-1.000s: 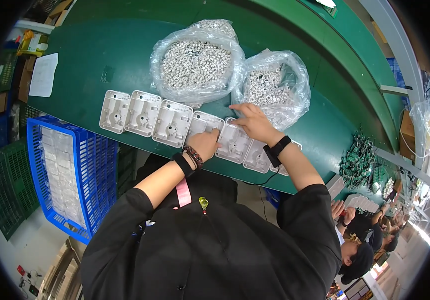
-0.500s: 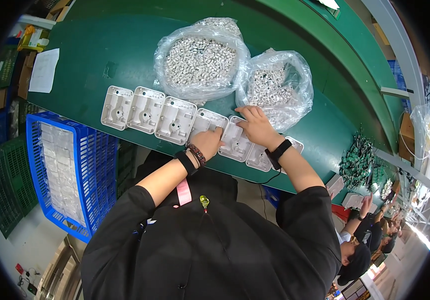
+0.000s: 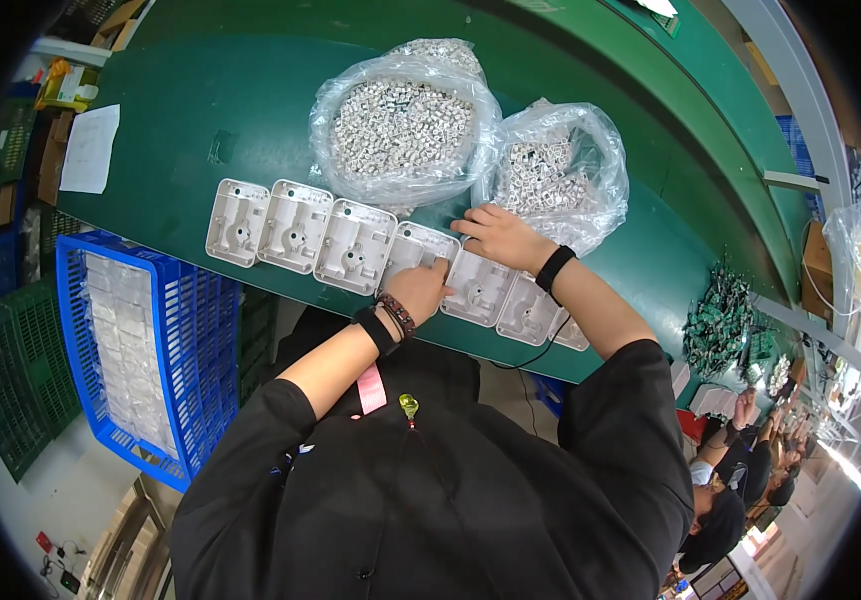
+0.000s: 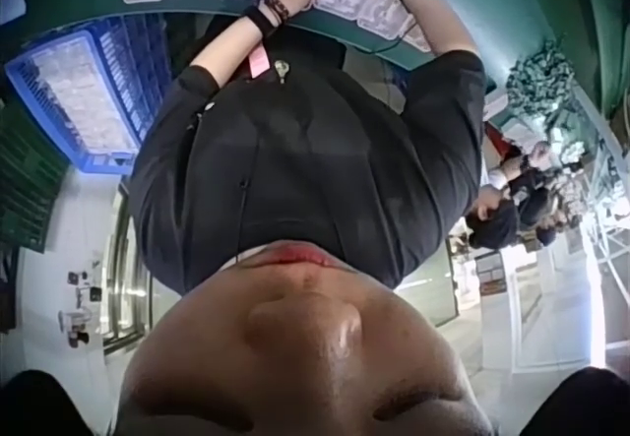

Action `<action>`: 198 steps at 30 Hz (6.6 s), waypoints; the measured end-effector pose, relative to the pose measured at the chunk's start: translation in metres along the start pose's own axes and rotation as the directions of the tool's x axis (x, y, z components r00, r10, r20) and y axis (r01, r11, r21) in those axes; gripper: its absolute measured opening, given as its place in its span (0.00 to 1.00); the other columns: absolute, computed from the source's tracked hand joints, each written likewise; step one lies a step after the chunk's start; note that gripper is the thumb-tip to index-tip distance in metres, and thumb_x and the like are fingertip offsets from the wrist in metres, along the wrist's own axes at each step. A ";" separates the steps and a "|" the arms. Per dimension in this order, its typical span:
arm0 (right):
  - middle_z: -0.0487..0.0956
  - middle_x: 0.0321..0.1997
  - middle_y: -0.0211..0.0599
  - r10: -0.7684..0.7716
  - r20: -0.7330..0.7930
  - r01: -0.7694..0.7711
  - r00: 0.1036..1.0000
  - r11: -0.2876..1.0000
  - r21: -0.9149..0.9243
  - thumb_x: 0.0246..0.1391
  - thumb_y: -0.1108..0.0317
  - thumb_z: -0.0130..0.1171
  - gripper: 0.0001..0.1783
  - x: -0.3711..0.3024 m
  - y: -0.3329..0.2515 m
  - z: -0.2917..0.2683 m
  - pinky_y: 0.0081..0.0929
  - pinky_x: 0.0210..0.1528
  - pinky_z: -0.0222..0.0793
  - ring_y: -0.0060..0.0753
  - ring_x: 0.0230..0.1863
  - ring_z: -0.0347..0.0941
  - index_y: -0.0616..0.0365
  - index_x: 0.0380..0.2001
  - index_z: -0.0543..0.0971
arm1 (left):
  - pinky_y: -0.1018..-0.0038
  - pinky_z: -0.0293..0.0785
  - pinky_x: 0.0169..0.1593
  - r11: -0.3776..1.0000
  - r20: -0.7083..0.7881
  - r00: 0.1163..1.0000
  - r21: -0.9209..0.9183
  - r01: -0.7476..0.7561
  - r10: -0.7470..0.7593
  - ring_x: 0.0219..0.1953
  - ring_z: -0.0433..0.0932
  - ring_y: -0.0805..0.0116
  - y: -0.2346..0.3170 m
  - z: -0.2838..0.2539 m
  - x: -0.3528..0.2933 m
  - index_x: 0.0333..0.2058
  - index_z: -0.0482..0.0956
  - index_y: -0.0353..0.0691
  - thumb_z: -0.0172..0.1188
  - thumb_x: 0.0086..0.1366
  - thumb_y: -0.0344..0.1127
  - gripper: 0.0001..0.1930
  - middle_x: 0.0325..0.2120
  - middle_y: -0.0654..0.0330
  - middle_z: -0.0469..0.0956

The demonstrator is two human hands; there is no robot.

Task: The person places white plastic housings onto a table, inserts small white components into them, and then packs the housings into plastic bags before placing them into a blue bin.

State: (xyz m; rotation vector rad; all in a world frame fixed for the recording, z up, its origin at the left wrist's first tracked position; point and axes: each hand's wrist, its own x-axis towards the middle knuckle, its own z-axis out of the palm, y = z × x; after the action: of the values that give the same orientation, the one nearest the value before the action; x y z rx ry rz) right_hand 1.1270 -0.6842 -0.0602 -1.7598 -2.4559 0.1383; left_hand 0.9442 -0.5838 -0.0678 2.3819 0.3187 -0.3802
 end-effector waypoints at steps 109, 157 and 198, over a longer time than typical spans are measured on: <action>0.69 0.27 0.29 0.478 -0.182 -0.414 0.859 0.859 0.301 0.37 0.71 0.55 0.03 0.105 -0.049 0.000 0.23 0.32 0.60 0.28 0.29 0.66 0.55 0.20 0.73 | 0.67 0.67 0.23 0.994 -0.115 0.992 -0.095 -0.055 0.044 0.23 0.74 0.62 -0.093 -0.083 -0.028 0.40 0.68 0.45 0.48 0.59 0.42 0.12 0.21 0.57 0.75; 0.71 0.31 0.31 0.718 -0.257 -0.561 0.647 0.677 0.477 0.36 0.71 0.57 0.12 0.201 -0.114 -0.025 0.29 0.39 0.60 0.35 0.34 0.67 0.55 0.30 0.74 | 0.84 0.61 0.25 0.107 0.331 0.943 -0.938 0.331 -0.022 0.21 0.65 0.81 -0.149 -0.134 -0.047 0.32 0.68 0.41 0.40 0.65 0.43 0.13 0.22 0.67 0.67; 0.67 0.39 0.35 0.466 -0.135 -0.386 0.875 0.838 0.386 0.34 0.71 0.57 0.11 0.262 -0.043 -0.001 0.31 0.44 0.58 0.39 0.42 0.62 0.52 0.27 0.77 | 0.79 0.65 0.31 -0.129 0.323 0.944 -0.941 0.313 -0.061 0.27 0.67 0.73 -0.216 -0.164 -0.070 0.47 0.61 0.41 0.41 0.58 0.22 0.17 0.40 0.58 0.71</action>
State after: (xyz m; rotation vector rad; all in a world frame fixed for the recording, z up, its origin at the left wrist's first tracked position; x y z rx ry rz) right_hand 1.0029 -0.4497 -0.0419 -1.9967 -1.7171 0.3667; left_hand 0.8389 -0.3246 -0.0553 0.6534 0.6021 -0.2767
